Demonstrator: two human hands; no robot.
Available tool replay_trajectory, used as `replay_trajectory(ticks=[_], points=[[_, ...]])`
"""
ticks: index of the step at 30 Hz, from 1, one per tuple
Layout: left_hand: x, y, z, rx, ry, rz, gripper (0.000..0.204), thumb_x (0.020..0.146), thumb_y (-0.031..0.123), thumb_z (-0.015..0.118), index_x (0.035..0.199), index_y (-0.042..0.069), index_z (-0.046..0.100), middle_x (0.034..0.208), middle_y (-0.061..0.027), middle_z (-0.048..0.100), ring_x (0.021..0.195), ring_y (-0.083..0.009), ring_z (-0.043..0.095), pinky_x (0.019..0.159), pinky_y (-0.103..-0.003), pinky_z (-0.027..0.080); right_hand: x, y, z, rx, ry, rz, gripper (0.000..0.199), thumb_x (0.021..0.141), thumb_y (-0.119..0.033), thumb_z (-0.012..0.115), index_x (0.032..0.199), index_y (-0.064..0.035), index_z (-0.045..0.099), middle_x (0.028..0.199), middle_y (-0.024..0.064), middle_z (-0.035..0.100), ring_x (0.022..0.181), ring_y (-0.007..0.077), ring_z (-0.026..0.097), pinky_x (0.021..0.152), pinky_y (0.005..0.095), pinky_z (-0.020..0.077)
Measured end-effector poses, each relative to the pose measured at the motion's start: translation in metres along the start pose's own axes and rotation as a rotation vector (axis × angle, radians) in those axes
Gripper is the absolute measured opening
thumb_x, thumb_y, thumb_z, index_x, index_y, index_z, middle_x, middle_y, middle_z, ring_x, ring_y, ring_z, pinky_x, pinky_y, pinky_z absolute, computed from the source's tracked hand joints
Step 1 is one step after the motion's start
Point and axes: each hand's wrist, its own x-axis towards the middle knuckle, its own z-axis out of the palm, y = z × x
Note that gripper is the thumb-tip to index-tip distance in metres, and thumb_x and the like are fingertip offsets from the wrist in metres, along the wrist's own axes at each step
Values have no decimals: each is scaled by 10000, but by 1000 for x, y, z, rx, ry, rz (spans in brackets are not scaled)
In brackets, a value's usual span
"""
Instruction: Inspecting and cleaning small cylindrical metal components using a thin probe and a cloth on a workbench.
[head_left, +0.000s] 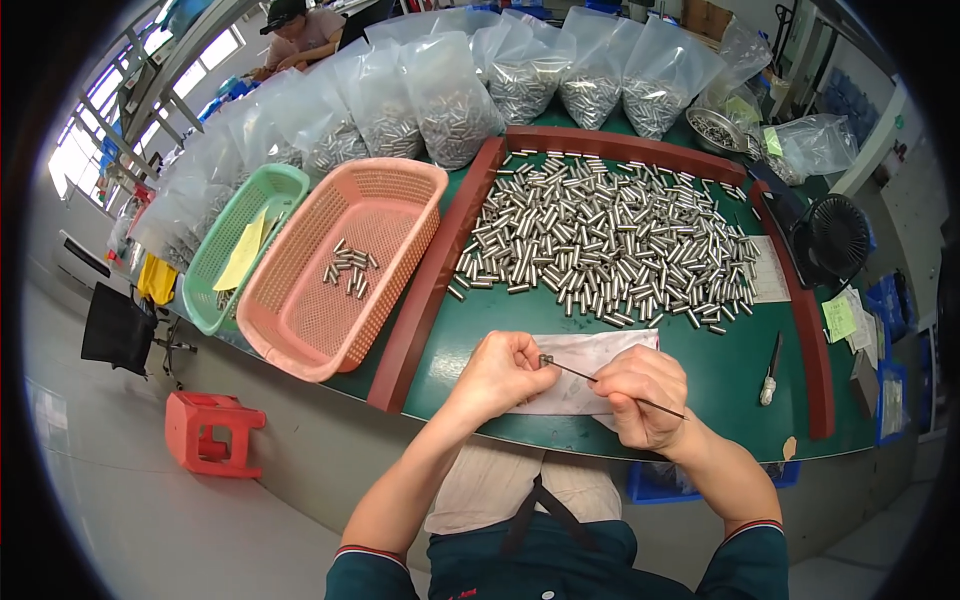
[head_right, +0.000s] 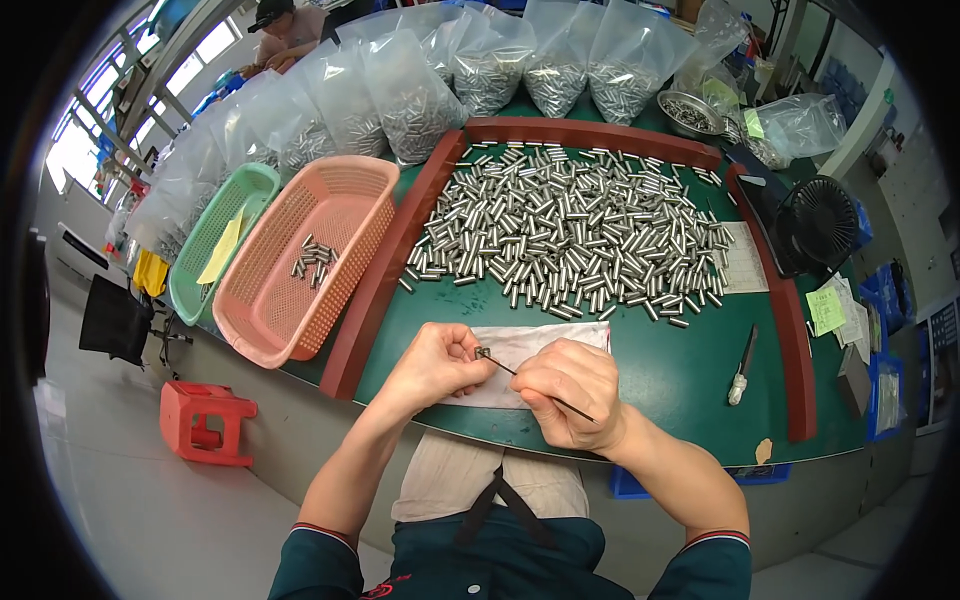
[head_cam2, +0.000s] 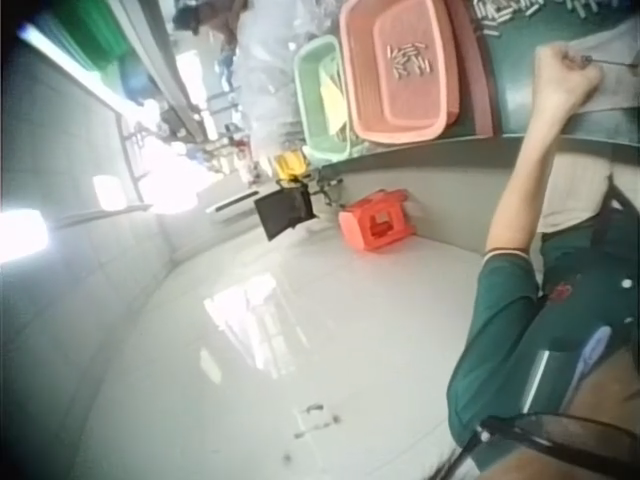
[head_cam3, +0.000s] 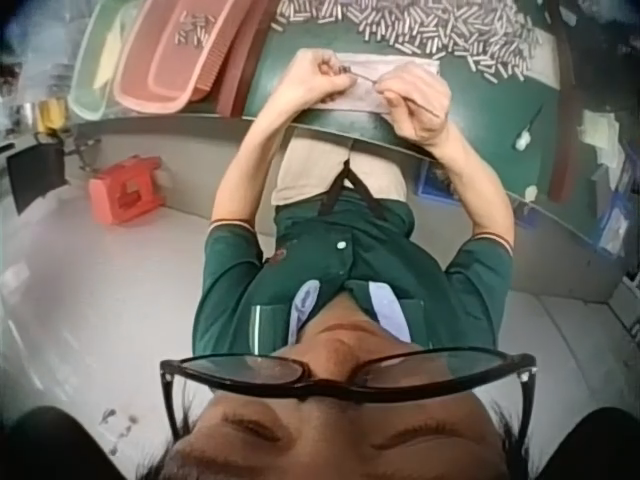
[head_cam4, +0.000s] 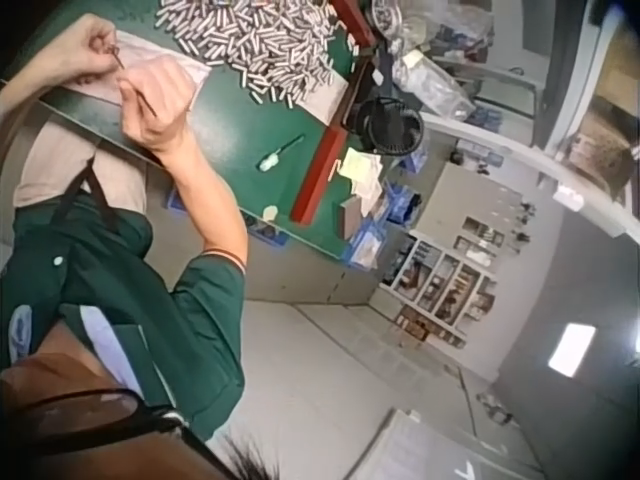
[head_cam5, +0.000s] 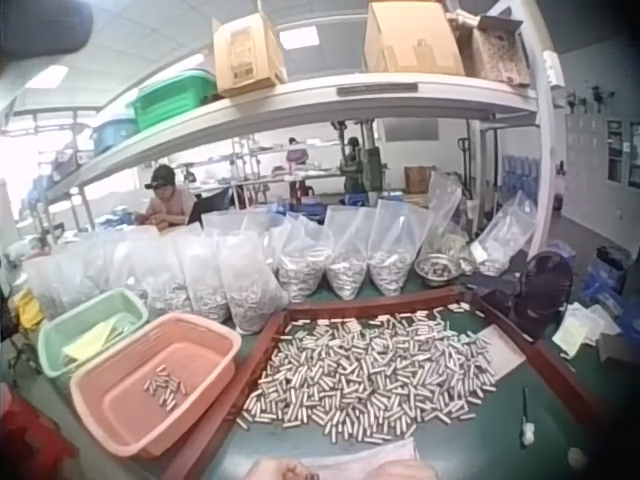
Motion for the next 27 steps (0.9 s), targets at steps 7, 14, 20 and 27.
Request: replay_trajectory(ticks=[7,14,20,27], points=[[-2,4,0,65,20,-1,235,709,135,702,603,19,527,526,-53,585,468,-83,548,442,-245,418,0,-2,-2,-63,3,-6,28,824,-48,616,821,-48,587,678,53,614,547,201,556,491,286,422],[0,1,0,41,12,0,212,690,134,695,611,17,537,526,-64,593,478,-98,573,470,-255,449,1,-1,-1,-37,-4,-16,34,831,-60,611,810,-50,586,674,54,613,545,200,557,487,287,420],[0,1,1,65,18,13,208,686,134,696,612,16,541,533,-71,603,490,-109,593,481,-260,465,1,0,1,-37,-14,-23,34,831,-65,612,813,-48,588,678,55,614,547,199,556,492,289,424],[1,-3,2,80,25,34,208,680,137,696,604,15,545,531,-72,600,493,-119,598,484,-266,467,2,-1,2,-50,-47,-55,45,828,-68,619,821,-45,581,686,57,606,544,205,546,498,289,421]])
